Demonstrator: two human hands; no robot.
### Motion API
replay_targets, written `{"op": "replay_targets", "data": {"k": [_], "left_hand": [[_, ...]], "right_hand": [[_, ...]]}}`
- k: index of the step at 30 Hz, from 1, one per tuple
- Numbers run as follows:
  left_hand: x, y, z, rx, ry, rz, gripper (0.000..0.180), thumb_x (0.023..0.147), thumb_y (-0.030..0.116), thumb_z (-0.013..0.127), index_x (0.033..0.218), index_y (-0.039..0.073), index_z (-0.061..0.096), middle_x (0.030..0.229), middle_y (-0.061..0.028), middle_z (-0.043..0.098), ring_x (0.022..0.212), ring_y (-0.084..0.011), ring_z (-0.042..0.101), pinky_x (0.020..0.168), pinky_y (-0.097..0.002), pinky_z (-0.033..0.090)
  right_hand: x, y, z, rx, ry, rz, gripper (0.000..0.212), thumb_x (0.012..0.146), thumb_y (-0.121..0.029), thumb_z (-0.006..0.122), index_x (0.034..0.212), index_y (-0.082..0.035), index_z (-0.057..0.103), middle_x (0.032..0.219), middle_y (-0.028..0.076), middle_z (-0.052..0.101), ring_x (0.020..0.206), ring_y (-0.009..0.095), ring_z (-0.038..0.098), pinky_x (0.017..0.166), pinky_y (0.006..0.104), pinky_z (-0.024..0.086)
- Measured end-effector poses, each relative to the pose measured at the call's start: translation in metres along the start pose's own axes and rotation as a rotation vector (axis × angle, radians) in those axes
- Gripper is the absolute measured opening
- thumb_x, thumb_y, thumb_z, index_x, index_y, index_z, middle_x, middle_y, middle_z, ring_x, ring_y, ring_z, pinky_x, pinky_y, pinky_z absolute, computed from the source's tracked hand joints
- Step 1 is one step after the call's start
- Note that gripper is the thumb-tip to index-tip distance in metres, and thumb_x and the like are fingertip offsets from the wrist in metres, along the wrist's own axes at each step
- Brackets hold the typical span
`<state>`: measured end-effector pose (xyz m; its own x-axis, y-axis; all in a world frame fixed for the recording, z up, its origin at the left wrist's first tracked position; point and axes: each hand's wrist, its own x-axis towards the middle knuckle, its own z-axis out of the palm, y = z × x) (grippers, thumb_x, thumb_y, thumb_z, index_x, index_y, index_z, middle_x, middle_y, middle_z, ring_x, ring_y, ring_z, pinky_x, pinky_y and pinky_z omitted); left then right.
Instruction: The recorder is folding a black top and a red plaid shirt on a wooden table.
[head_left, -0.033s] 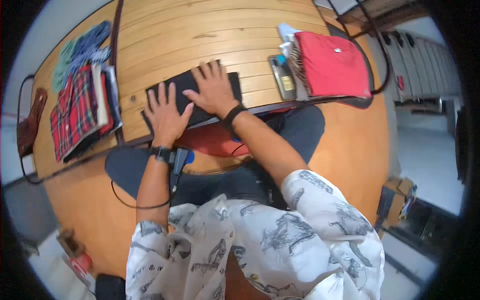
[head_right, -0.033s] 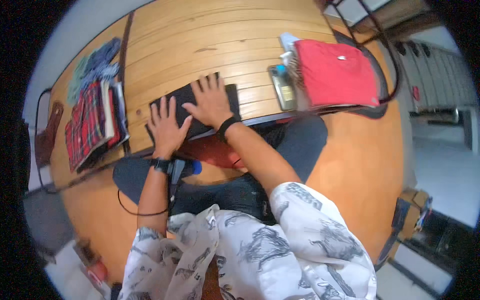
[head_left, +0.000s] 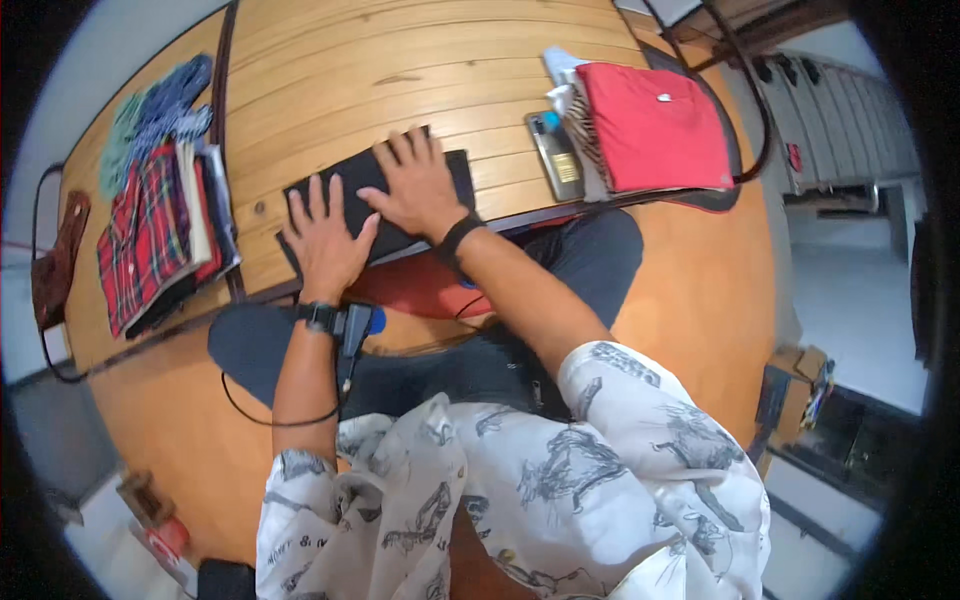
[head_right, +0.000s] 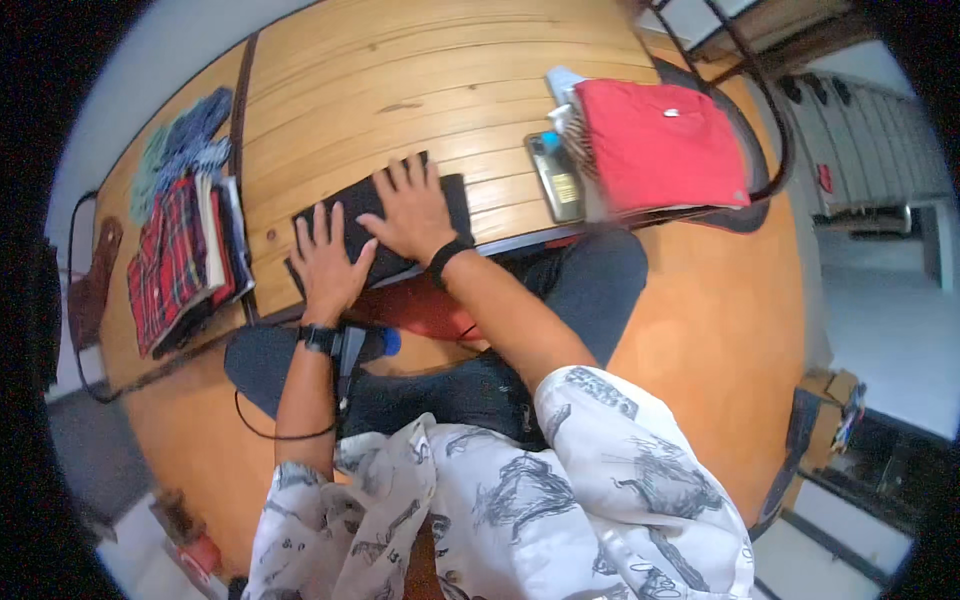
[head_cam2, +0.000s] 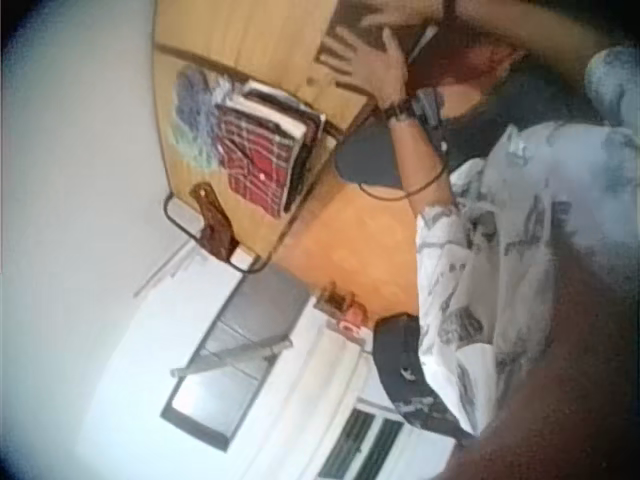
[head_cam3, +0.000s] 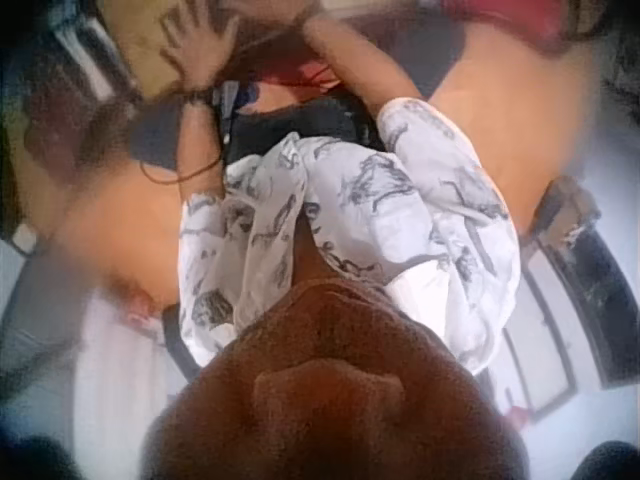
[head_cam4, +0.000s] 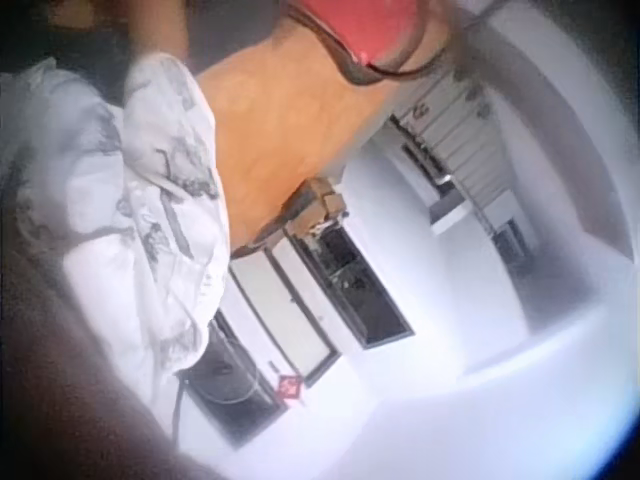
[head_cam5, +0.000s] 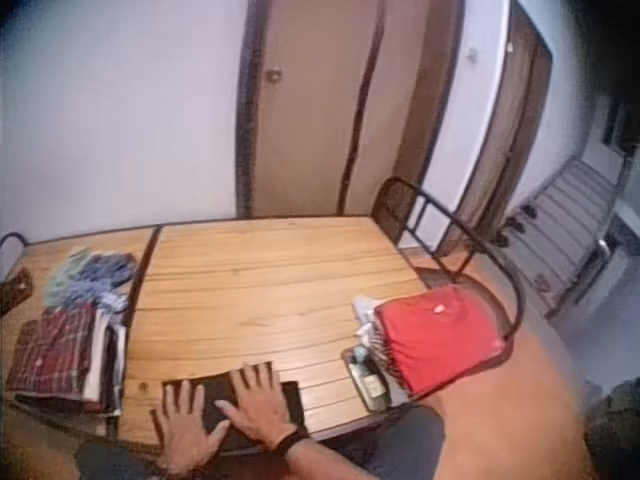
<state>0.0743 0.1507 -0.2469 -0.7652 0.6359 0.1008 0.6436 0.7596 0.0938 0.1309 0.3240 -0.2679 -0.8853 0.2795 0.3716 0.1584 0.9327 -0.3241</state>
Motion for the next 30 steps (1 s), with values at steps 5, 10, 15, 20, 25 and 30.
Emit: {"op": "replay_targets", "data": {"k": [5,10,15,20,25,30], "left_hand": [[0.001,0.005,-0.004,0.028,-0.061,0.007,0.085,0.092,0.057,0.060,0.159,0.013,0.031,0.165,-0.0173,0.024,0.151,-0.0473,0.017,0.117,-0.0667,0.014],[0.004,0.004,-0.012,-0.014,-0.039,0.013,0.083,0.090,0.056,0.064,0.156,0.014,0.037,0.164,-0.0180,0.027,0.149,-0.0487,0.020,0.117,-0.0683,0.014],[0.017,-0.003,-0.006,-0.009,-0.017,0.080,0.074,0.091,0.044,0.060,0.155,0.016,0.038,0.161,-0.0175,0.031,0.148,-0.0483,0.022,0.115,-0.0714,0.016],[0.019,-0.005,0.001,-0.051,-0.011,0.034,0.074,0.089,0.045,0.061,0.155,0.019,0.039,0.162,-0.0161,0.030,0.148,-0.0479,0.021,0.115,-0.0718,0.017],[0.017,-0.007,0.004,-0.045,-0.002,0.024,0.075,0.089,0.045,0.061,0.155,0.020,0.039,0.163,-0.0158,0.028,0.150,-0.0465,0.018,0.115,-0.0716,0.016],[0.015,-0.004,0.002,-0.066,0.004,0.022,0.075,0.090,0.044,0.060,0.157,0.020,0.036,0.164,-0.0169,0.027,0.150,-0.0473,0.018,0.115,-0.0724,0.016]], "right_hand": [[-0.003,0.004,-0.001,0.029,0.003,0.022,0.077,0.091,-0.060,0.059,0.143,-0.004,0.052,0.149,0.024,0.046,0.140,0.046,0.035,0.116,0.0592,0.026],[-0.004,0.002,0.006,0.024,0.042,-0.023,0.076,0.090,-0.059,0.060,0.141,-0.004,0.053,0.146,0.022,0.048,0.137,0.045,0.037,0.115,0.0586,0.028],[0.001,0.003,0.000,-0.034,0.006,-0.022,0.074,0.090,-0.060,0.059,0.140,-0.006,0.054,0.143,0.019,0.050,0.137,0.041,0.038,0.114,0.0574,0.028],[0.002,0.001,-0.003,-0.049,-0.069,-0.016,0.075,0.093,-0.060,0.056,0.145,-0.007,0.051,0.149,0.020,0.047,0.140,0.043,0.036,0.115,0.0581,0.027],[0.001,-0.001,-0.001,-0.028,-0.022,-0.027,0.073,0.091,-0.056,0.060,0.142,-0.004,0.053,0.147,0.021,0.047,0.140,0.043,0.035,0.116,0.0583,0.024],[0.001,-0.002,-0.006,-0.020,-0.082,-0.006,0.072,0.092,-0.054,0.060,0.142,-0.004,0.052,0.149,0.020,0.046,0.141,0.044,0.034,0.117,0.0576,0.024]]}}
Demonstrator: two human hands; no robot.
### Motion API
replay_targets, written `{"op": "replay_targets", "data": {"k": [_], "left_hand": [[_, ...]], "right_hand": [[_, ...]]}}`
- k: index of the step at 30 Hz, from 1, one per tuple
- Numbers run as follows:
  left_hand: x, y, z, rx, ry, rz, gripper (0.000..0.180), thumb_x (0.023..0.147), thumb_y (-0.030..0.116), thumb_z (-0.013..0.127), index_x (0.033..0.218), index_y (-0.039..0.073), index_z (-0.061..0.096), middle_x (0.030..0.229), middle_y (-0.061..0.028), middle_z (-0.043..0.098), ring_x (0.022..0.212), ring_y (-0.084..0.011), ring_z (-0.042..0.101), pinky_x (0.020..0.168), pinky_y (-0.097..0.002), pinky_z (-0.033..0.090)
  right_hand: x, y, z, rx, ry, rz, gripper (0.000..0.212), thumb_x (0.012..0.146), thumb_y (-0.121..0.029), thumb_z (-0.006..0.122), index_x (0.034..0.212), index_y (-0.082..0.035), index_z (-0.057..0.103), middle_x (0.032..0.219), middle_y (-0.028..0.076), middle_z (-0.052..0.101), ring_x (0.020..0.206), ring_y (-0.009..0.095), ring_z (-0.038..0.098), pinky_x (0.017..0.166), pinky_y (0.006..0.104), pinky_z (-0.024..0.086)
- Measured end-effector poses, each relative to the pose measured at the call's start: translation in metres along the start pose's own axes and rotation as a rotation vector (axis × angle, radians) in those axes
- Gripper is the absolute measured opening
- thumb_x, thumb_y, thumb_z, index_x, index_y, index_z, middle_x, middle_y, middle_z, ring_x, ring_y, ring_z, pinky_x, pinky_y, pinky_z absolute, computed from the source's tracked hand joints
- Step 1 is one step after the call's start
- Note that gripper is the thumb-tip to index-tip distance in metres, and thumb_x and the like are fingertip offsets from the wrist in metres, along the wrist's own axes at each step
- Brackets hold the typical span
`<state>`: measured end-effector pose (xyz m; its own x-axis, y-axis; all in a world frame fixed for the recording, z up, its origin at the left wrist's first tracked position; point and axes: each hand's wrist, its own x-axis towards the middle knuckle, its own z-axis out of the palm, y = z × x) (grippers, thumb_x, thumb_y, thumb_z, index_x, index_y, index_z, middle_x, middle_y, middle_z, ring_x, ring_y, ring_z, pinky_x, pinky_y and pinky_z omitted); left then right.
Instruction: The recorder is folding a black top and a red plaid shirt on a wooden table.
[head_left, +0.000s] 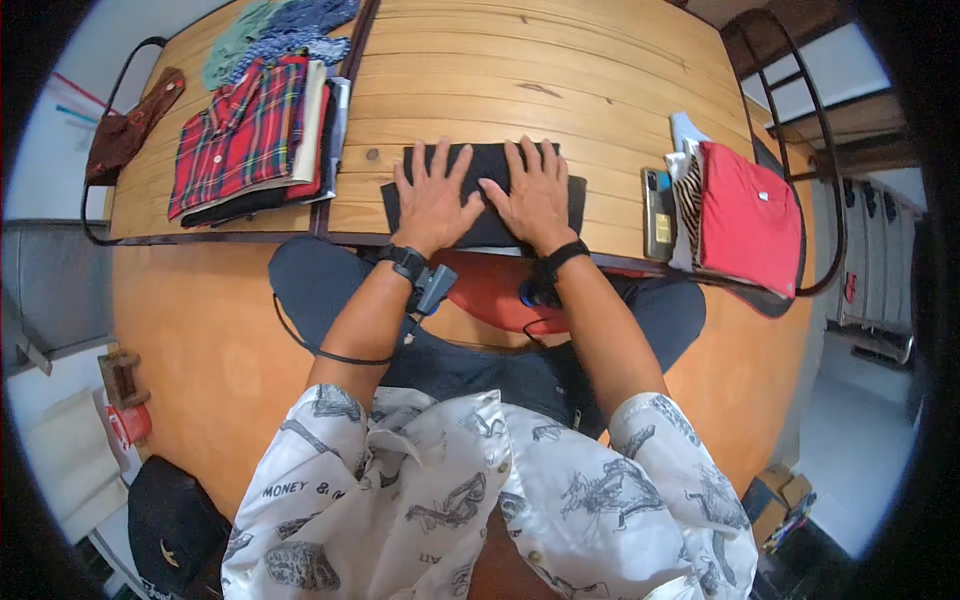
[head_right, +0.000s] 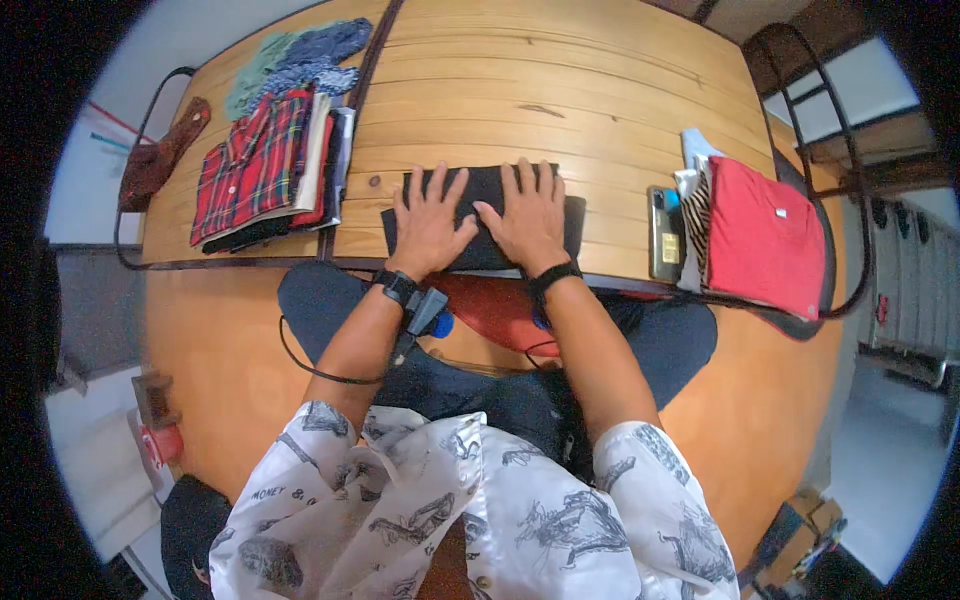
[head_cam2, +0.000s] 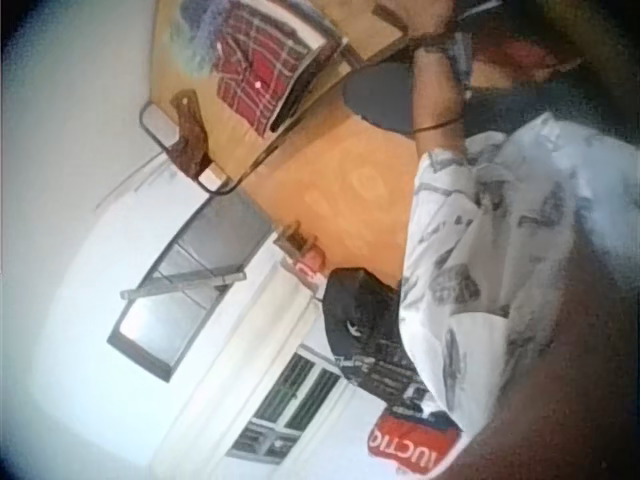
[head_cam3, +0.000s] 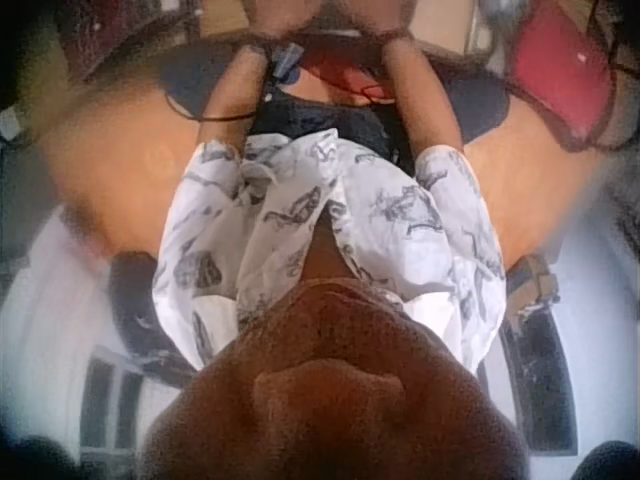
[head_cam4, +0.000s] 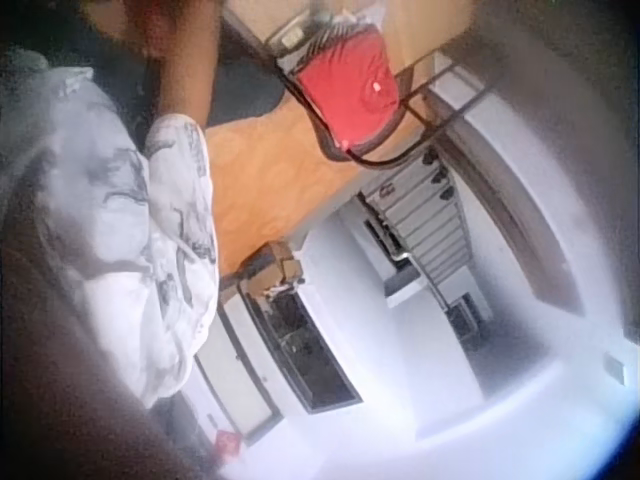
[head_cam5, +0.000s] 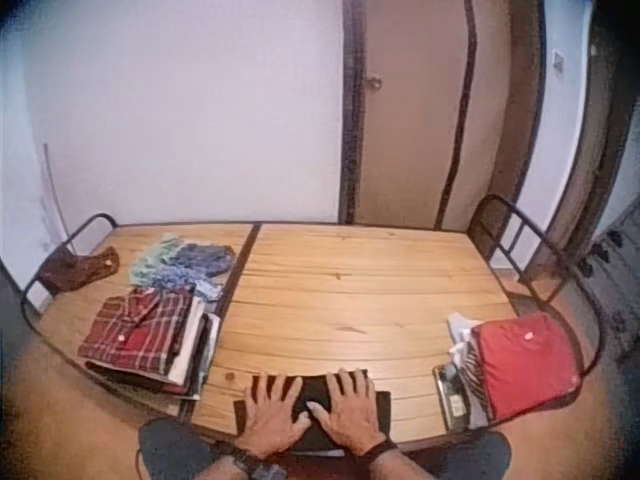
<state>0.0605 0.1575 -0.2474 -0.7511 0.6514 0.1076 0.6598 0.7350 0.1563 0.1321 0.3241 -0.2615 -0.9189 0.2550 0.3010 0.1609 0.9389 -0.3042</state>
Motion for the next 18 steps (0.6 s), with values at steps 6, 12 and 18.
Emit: {"op": "replay_targets", "data": {"k": [6,12,18], "left_hand": [[-0.0019,0.0001,-0.0019,-0.004,-0.020,-0.008,0.076,0.090,0.043,0.059,0.157,0.020,0.035,0.164,-0.0172,0.025,0.151,-0.0473,0.016,0.115,-0.0728,0.015],[0.0007,0.0038,-0.0054,-0.022,-0.030,-0.015,0.076,0.089,0.044,0.060,0.157,0.019,0.036,0.164,-0.0165,0.026,0.151,-0.0464,0.016,0.116,-0.0715,0.014],[0.0010,0.0039,-0.0066,-0.021,-0.027,0.003,0.077,0.088,0.043,0.061,0.157,0.019,0.036,0.164,-0.0160,0.025,0.150,-0.0462,0.018,0.116,-0.0705,0.014]], "right_hand": [[-0.0011,-0.0019,-0.0008,-0.006,-0.007,-0.005,0.071,0.093,-0.054,0.061,0.143,-0.004,0.052,0.151,0.021,0.045,0.142,0.045,0.034,0.117,0.0583,0.025],[-0.0024,0.0023,0.0008,-0.034,0.035,-0.010,0.070,0.093,-0.054,0.061,0.141,-0.003,0.054,0.148,0.021,0.047,0.139,0.045,0.037,0.115,0.0589,0.027],[-0.0004,0.0005,-0.0015,-0.028,0.067,-0.021,0.070,0.092,-0.054,0.061,0.140,-0.003,0.055,0.146,0.020,0.048,0.138,0.044,0.037,0.114,0.0588,0.028]]}}
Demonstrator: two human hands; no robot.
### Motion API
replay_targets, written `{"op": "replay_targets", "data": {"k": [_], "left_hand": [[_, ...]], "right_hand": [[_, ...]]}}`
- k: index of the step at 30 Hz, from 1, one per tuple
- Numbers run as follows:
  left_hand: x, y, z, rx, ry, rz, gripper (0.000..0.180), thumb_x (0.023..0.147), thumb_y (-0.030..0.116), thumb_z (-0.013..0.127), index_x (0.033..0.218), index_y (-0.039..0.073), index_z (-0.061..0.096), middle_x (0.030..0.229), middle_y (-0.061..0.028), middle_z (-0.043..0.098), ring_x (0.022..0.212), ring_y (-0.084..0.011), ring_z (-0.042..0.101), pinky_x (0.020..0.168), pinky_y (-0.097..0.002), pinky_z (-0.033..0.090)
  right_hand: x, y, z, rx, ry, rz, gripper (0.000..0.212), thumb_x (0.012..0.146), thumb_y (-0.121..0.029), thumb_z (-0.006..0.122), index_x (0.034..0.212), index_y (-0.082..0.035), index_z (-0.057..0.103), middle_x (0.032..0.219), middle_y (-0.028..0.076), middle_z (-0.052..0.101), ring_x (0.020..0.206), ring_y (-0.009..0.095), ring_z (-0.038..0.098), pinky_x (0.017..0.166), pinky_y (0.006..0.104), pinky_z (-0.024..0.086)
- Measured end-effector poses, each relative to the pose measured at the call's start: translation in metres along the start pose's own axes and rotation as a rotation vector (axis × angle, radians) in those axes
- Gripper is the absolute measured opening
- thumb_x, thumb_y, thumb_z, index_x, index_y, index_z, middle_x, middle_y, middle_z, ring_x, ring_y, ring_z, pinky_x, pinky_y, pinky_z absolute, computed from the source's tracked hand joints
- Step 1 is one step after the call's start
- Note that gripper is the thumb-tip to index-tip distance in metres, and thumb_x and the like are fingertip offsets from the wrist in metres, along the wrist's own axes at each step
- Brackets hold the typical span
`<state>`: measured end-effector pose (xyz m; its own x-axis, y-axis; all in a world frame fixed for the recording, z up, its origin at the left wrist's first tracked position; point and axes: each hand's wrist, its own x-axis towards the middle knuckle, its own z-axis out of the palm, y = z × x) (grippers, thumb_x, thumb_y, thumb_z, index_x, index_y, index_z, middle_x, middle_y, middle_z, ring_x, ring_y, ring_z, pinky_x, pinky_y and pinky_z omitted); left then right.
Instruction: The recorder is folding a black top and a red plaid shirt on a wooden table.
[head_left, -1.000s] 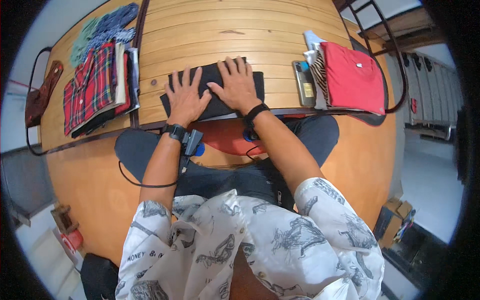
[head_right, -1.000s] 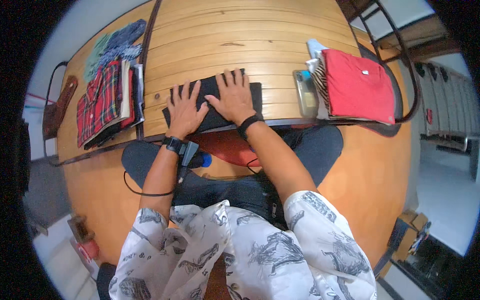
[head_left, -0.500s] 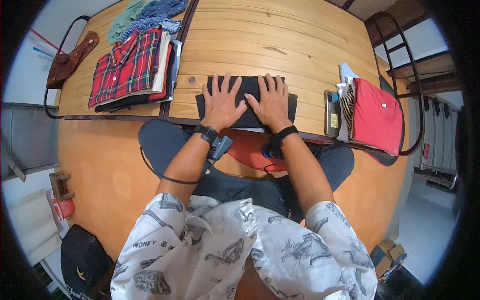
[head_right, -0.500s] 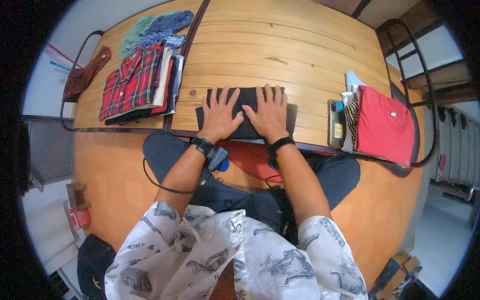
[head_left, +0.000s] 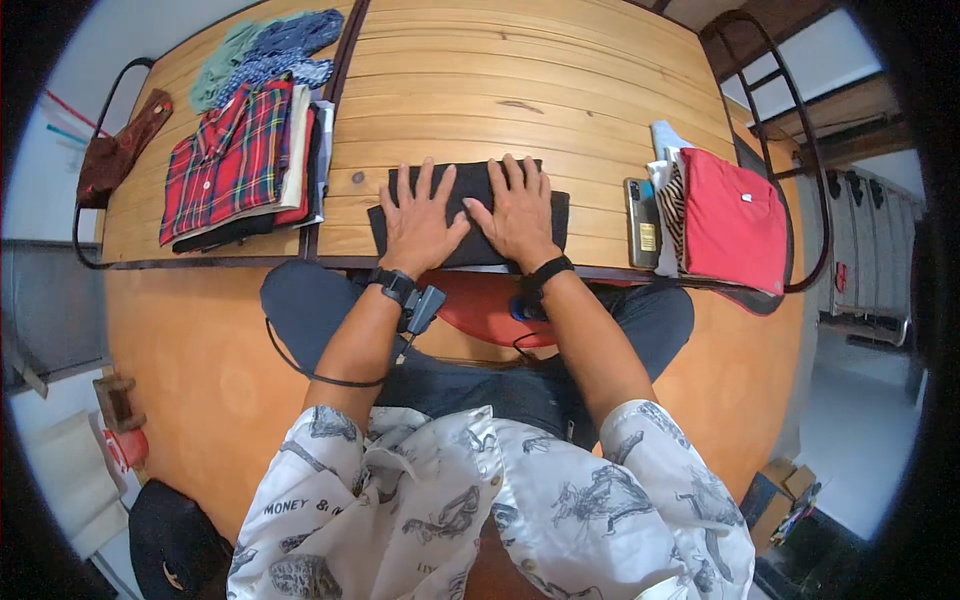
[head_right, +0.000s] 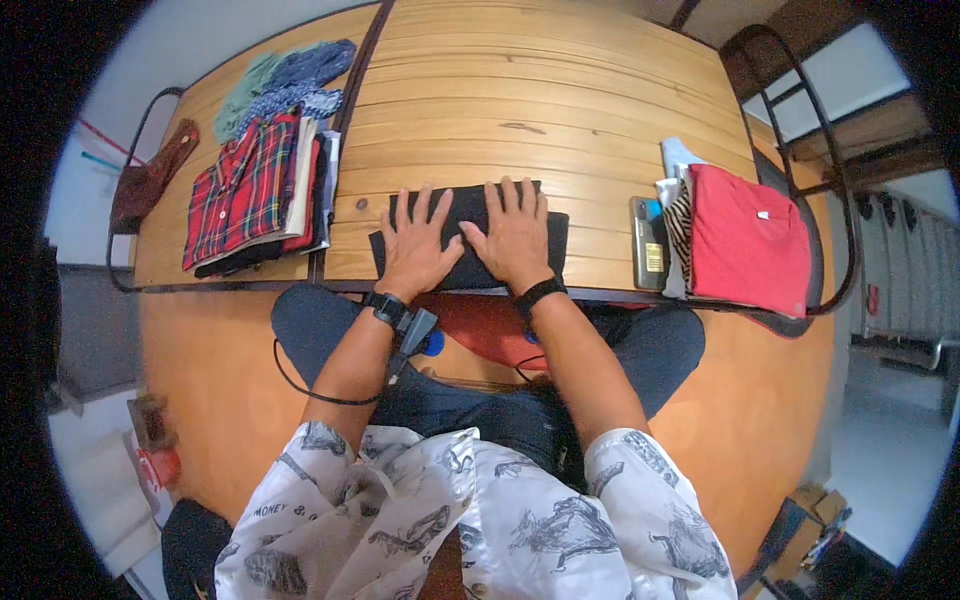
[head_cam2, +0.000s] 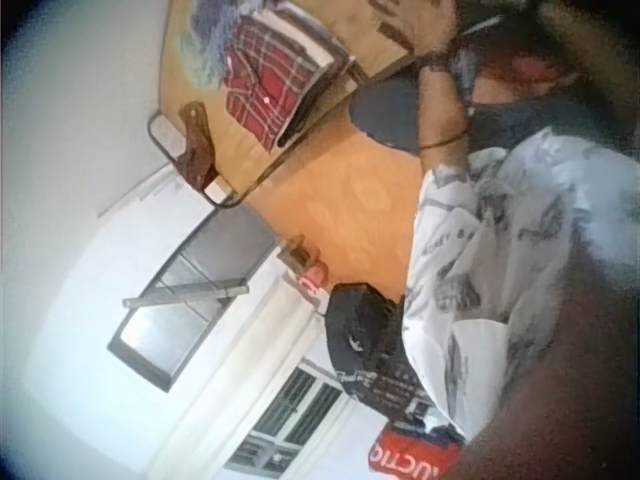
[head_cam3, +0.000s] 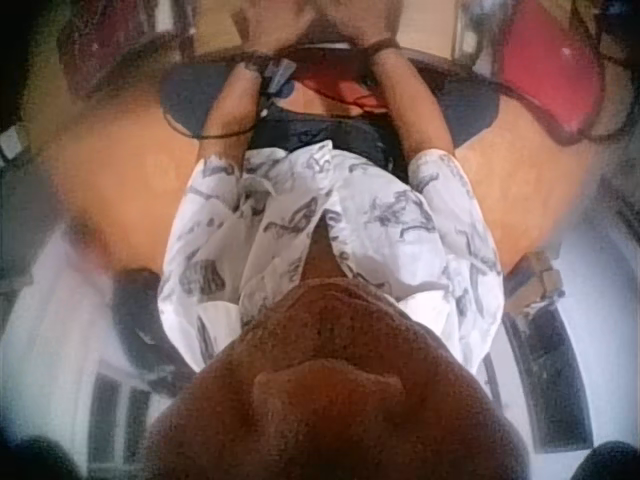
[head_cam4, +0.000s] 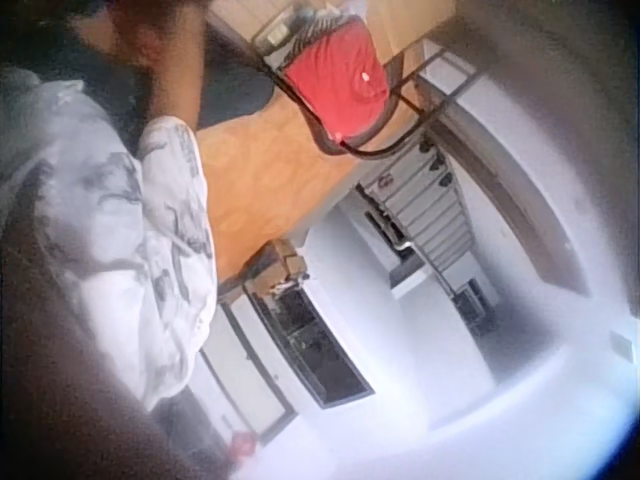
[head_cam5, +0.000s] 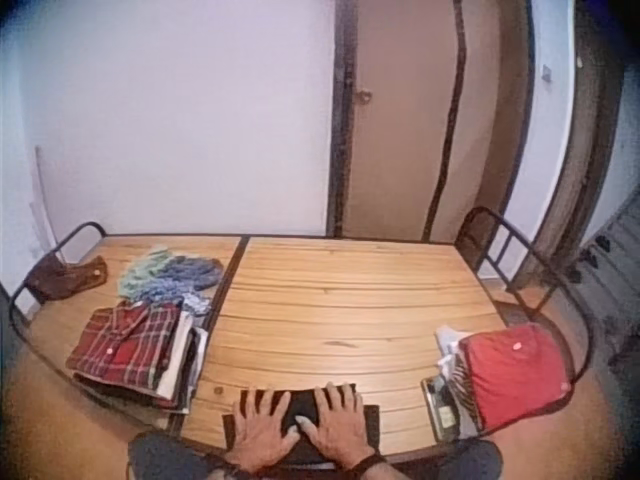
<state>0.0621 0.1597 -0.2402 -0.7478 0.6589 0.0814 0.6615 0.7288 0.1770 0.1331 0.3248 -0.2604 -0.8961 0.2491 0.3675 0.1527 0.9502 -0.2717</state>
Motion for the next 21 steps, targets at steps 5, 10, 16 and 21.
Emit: {"op": "replay_targets", "data": {"k": [5,10,16,21], "left_hand": [[0.0001,-0.0015,-0.0009,0.023,-0.037,-0.020,0.077,0.089,0.042,0.060,0.158,0.018,0.035,0.165,-0.0162,0.024,0.151,-0.0466,0.016,0.116,-0.0702,0.013],[-0.0011,-0.0013,0.0011,0.032,-0.041,-0.023,0.077,0.089,0.041,0.059,0.158,0.018,0.034,0.166,-0.0155,0.023,0.151,-0.0456,0.015,0.116,-0.0703,0.013],[-0.0032,-0.0008,0.0032,0.033,-0.046,-0.021,0.077,0.090,0.042,0.059,0.158,0.019,0.033,0.165,-0.0157,0.024,0.151,-0.0458,0.016,0.116,-0.0709,0.014],[0.0003,-0.0019,0.0037,0.049,-0.017,0.000,0.076,0.091,0.044,0.058,0.158,0.020,0.033,0.165,-0.0165,0.025,0.150,-0.0472,0.017,0.115,-0.0720,0.014]], "right_hand": [[-0.0011,-0.0020,0.0021,0.012,-0.014,0.010,0.072,0.093,-0.055,0.059,0.142,-0.003,0.053,0.148,0.021,0.047,0.140,0.044,0.035,0.116,0.0591,0.025],[-0.0024,-0.0031,-0.0012,0.045,-0.036,0.031,0.073,0.093,-0.054,0.059,0.144,-0.002,0.051,0.148,0.023,0.047,0.140,0.045,0.035,0.116,0.0596,0.025],[-0.0058,-0.0021,0.0014,0.025,-0.025,0.027,0.073,0.093,-0.054,0.059,0.143,-0.001,0.052,0.148,0.023,0.047,0.139,0.045,0.036,0.116,0.0584,0.025],[-0.0025,0.0014,0.0040,0.016,0.037,-0.007,0.072,0.092,-0.055,0.059,0.139,0.000,0.055,0.144,0.023,0.050,0.136,0.046,0.038,0.114,0.0584,0.028]]}}
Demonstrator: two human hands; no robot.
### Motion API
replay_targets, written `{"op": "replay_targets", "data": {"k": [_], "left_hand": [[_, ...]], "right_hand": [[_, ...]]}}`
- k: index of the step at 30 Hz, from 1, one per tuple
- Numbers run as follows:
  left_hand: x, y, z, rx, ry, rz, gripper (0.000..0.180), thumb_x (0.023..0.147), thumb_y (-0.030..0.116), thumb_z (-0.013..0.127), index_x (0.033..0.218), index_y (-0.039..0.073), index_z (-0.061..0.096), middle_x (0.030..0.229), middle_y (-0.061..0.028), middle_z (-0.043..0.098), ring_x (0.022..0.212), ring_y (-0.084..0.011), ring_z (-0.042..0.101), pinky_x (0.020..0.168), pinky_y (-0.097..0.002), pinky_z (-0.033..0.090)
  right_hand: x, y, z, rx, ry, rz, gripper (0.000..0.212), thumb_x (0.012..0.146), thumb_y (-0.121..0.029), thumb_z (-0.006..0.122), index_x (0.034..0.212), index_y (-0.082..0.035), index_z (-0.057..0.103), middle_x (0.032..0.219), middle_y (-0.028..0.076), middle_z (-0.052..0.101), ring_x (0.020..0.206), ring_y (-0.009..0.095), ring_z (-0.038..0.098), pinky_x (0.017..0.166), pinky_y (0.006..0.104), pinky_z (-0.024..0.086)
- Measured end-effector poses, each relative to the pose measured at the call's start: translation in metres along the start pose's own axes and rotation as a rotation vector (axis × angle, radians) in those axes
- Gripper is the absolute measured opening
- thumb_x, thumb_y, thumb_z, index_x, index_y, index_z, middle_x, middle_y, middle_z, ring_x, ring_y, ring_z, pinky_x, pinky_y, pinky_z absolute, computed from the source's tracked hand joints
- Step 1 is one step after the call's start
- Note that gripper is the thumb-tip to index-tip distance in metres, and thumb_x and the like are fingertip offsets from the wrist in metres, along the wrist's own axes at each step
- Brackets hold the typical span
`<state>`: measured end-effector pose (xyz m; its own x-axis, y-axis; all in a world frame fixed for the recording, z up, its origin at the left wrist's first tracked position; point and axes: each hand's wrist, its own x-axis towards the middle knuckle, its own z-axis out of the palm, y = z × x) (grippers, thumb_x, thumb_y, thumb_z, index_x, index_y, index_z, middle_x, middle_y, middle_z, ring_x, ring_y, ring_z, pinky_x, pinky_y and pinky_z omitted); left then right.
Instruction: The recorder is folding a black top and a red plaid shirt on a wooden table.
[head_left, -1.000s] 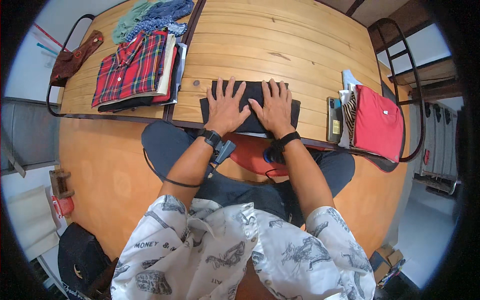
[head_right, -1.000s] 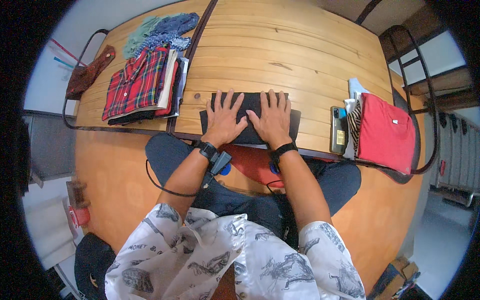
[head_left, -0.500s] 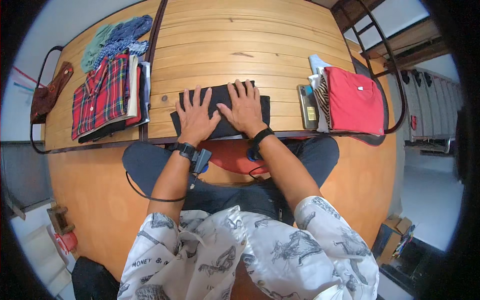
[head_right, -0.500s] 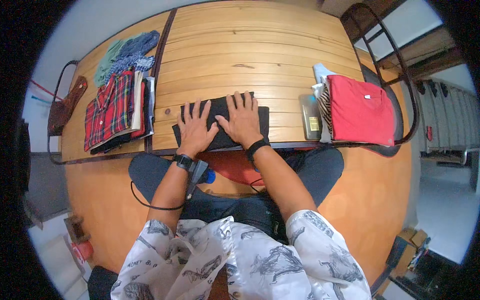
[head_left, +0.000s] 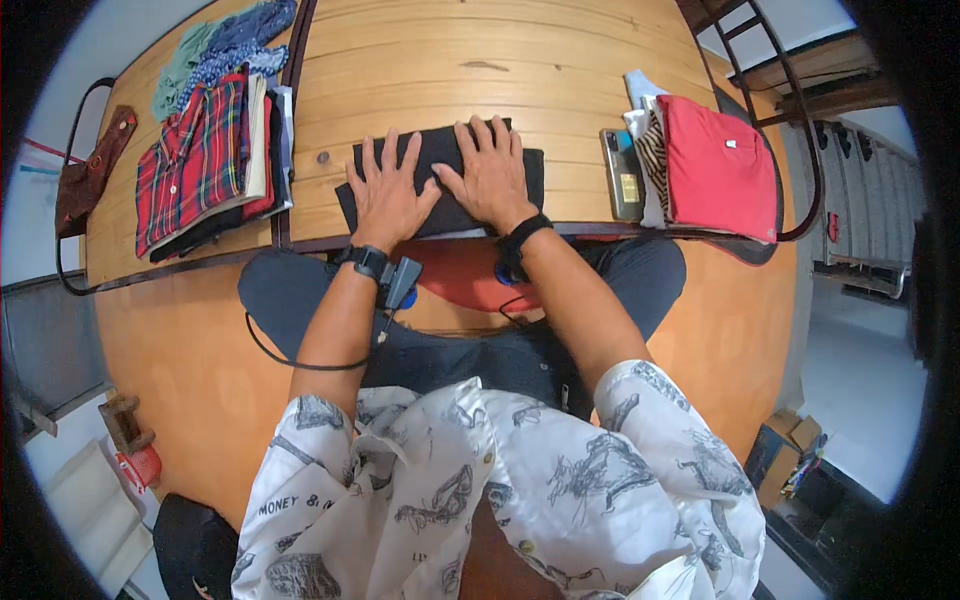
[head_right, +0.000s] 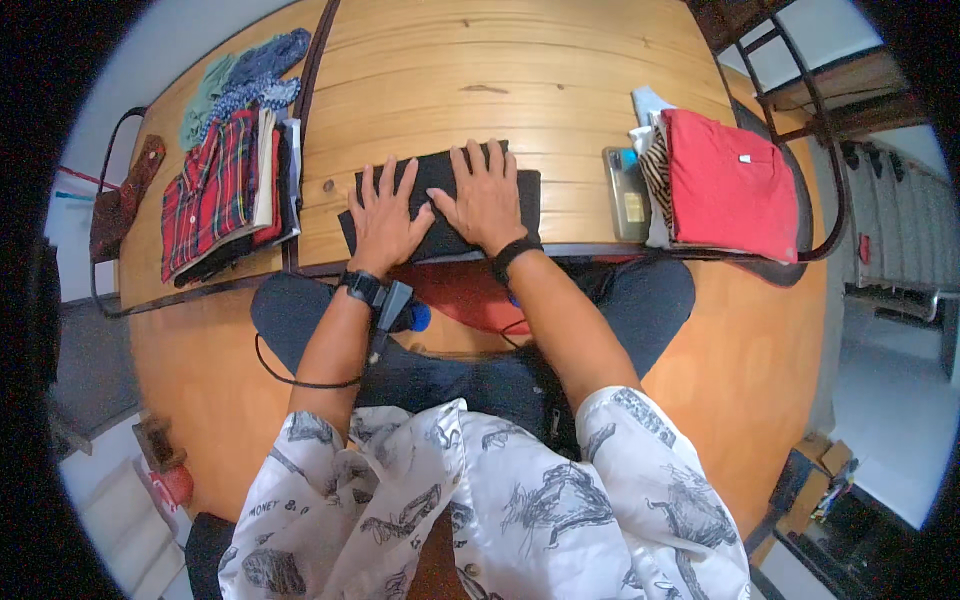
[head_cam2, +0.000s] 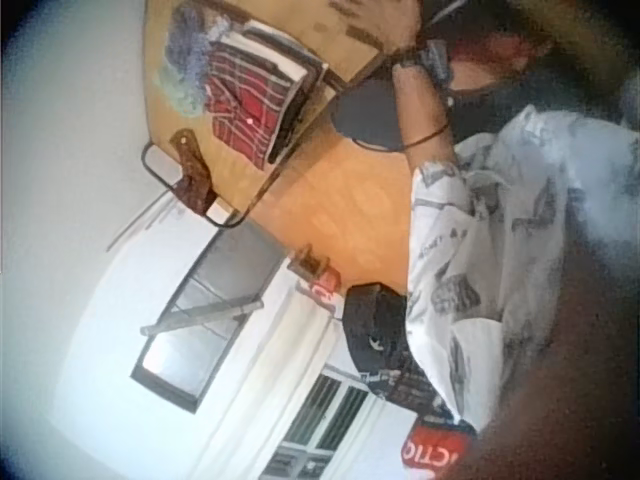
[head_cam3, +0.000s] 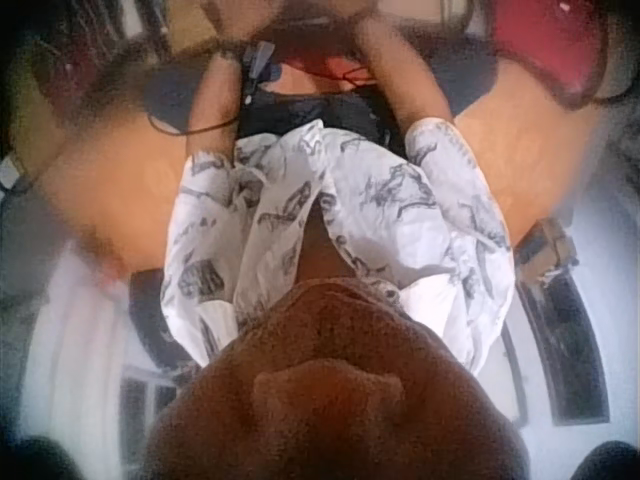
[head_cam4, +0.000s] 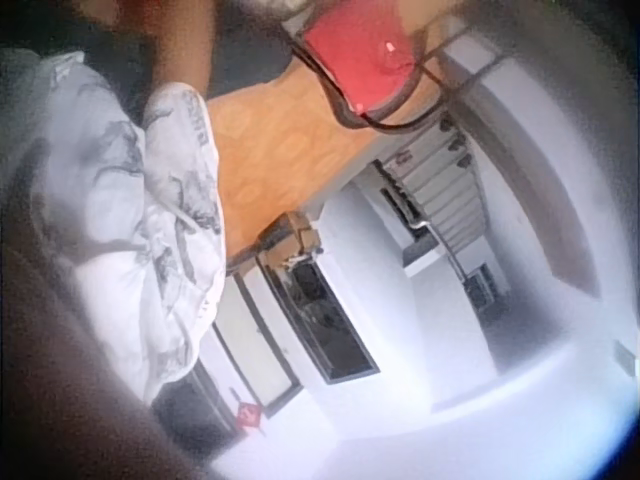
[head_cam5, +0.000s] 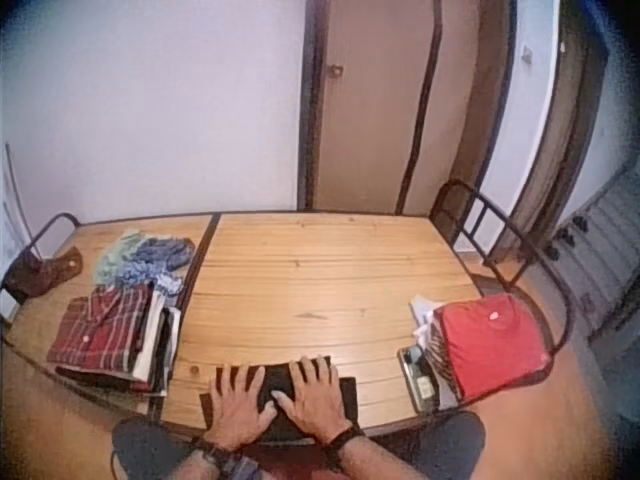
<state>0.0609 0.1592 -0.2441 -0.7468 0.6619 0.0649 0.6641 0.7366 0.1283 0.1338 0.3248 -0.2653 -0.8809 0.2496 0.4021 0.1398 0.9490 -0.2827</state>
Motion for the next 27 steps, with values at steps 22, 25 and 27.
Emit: {"op": "replay_targets", "data": {"k": [22,25,27], "left_hand": [[0.003,-0.008,-0.005,-0.068,-0.005,-0.044,0.080,0.089,0.048,0.063,0.158,0.019,0.033,0.163,-0.0167,0.028,0.151,-0.0432,0.020,0.116,-0.0682,0.017],[0.000,-0.030,-0.017,-0.236,0.177,-0.145,0.080,0.087,0.046,0.070,0.152,0.009,0.041,0.154,-0.0207,0.042,0.144,-0.0398,0.035,0.116,-0.0581,0.027],[-0.006,-0.061,-0.022,-0.292,0.275,-0.255,0.078,0.084,0.048,0.075,0.140,-0.002,0.052,0.139,-0.0241,0.056,0.130,-0.0375,0.053,0.109,-0.0458,0.041]], "right_hand": [[0.002,0.033,-0.011,0.048,0.002,0.030,0.073,0.091,-0.057,0.062,0.139,-0.002,0.054,0.140,0.024,0.052,0.128,0.046,0.046,0.106,0.0534,0.038],[-0.003,0.056,-0.022,0.079,0.186,0.119,0.069,0.085,-0.051,0.072,0.125,0.003,0.059,0.125,0.030,0.057,0.116,0.046,0.054,0.099,0.0525,0.044],[-0.007,0.058,-0.042,0.126,-0.064,0.440,0.064,0.081,-0.051,0.076,0.110,0.005,0.062,0.116,0.030,0.062,0.110,0.046,0.057,0.095,0.0524,0.047]]}}
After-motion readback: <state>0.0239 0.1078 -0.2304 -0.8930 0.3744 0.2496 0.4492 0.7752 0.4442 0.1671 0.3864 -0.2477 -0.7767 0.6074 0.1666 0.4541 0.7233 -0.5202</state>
